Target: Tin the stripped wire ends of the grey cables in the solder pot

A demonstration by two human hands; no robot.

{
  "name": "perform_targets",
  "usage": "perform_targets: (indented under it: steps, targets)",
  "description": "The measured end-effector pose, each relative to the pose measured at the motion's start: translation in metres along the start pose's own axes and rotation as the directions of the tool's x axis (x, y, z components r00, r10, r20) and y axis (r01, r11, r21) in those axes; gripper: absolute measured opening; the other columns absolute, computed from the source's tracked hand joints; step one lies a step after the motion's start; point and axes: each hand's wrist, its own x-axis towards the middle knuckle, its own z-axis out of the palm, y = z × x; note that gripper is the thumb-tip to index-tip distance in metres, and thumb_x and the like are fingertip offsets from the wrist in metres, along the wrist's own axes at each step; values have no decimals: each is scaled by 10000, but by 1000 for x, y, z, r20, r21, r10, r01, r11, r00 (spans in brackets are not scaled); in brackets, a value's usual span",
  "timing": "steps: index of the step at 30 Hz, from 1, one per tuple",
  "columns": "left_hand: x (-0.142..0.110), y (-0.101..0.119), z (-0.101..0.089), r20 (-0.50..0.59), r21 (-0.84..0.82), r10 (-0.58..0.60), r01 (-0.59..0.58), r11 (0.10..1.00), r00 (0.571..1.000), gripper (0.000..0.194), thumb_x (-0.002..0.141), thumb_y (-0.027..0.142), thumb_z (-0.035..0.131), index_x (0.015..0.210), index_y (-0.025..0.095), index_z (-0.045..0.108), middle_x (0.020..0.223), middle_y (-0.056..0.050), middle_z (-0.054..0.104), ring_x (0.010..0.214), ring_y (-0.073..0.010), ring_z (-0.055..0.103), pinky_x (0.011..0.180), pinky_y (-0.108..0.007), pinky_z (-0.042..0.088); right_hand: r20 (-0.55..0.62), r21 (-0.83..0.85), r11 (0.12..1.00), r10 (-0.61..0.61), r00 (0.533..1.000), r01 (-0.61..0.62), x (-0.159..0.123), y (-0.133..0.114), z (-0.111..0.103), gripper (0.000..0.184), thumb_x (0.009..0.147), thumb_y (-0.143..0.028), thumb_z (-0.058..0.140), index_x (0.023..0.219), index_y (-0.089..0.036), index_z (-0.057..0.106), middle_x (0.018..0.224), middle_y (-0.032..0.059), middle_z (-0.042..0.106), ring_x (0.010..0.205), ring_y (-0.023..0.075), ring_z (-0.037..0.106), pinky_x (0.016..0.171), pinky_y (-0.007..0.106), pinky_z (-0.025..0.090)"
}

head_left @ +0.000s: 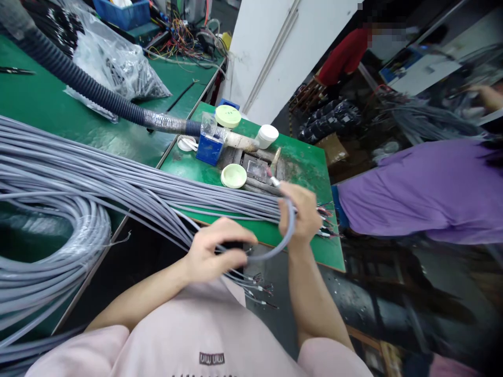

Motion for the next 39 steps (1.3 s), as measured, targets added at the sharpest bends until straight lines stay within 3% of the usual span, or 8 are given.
perform_targets:
  steps: [2, 4, 6, 9, 11, 15, 29, 39]
  targets:
    - [-5, 10, 1, 407, 37, 114, -141, 989, 906, 261, 800, 251, 691, 1057, 218, 723, 967, -88, 742, 939, -214, 679, 898, -327, 521, -106, -48, 993, 106, 989, -112, 21, 14, -1, 222, 907, -282, 543, 1054, -217, 696, 1031, 86, 702, 998, 257, 643, 896, 435, 497]
    - [-7, 4, 4, 601, 129, 106, -227, 965, 792, 259, 836, 272, 648, 1080, 211, 711, 975, -94, 741, 970, -210, 678, 912, -311, 517, -109, -47, 985, 158, 981, -164, 39, 22, 4, 244, 921, -332, 527, 1004, -189, 706, 988, 98, 708, 950, 239, 652, 869, 400, 503]
    - [-4, -17, 4, 545, 387, 63, -318, 865, 836, 242, 872, 307, 592, 1056, 202, 709, 1007, -100, 733, 1046, -225, 654, 983, -361, 478, -35, -29, 989, 144, 989, -145, 51, 23, 13, 262, 924, -364, 521, 967, -183, 706, 950, 92, 718, 921, 224, 655, 857, 376, 504]
    - [2, -58, -6, 249, 774, 88, -253, 580, 964, 259, 907, 273, 521, 1098, 191, 677, 1172, -118, 678, 1198, -256, 569, 1095, -509, 342, 116, -43, 995, 97, 988, -93, 58, 20, 32, 263, 925, -387, 512, 912, -207, 703, 890, 60, 725, 894, 209, 651, 853, 359, 493]
    - [4, -79, -16, 142, 878, 133, -187, 442, 981, 297, 910, 251, 506, 1166, 180, 640, 1259, -131, 631, 1267, -270, 513, 1115, -546, 286, 186, -65, 995, 84, 979, -73, 59, 19, 44, 252, 926, -382, 508, 902, -223, 702, 883, 46, 724, 880, 201, 647, 850, 348, 481]
    - [4, -96, -28, 175, 922, 170, -222, 318, 970, 317, 915, 256, 491, 1195, 186, 620, 1278, -117, 625, 1294, -268, 492, 1125, -529, 254, 261, -85, 996, 45, 964, -23, 61, 26, 58, 227, 912, -374, 535, 899, -228, 708, 876, 38, 719, 867, 197, 637, 852, 343, 448]
    - [2, -104, -28, 171, 929, 156, -212, 303, 973, 307, 903, 250, 507, 1180, 211, 634, 1293, -110, 619, 1300, -269, 489, 1148, -532, 224, 401, -142, 990, 46, 915, 12, 68, 37, 83, 208, 903, -340, 544, 841, -233, 711, 828, 30, 707, 840, 203, 611, 812, 350, 407]
    - [6, -96, -29, 174, 860, 168, -233, 453, 970, 306, 887, 186, 483, 1163, 178, 615, 1274, -132, 625, 1260, -345, 521, 1132, -585, 218, 368, -151, 989, 63, 928, -8, 81, 36, 66, 286, 941, -374, 488, 874, -206, 710, 859, 59, 719, 843, 194, 597, 815, 348, 376]
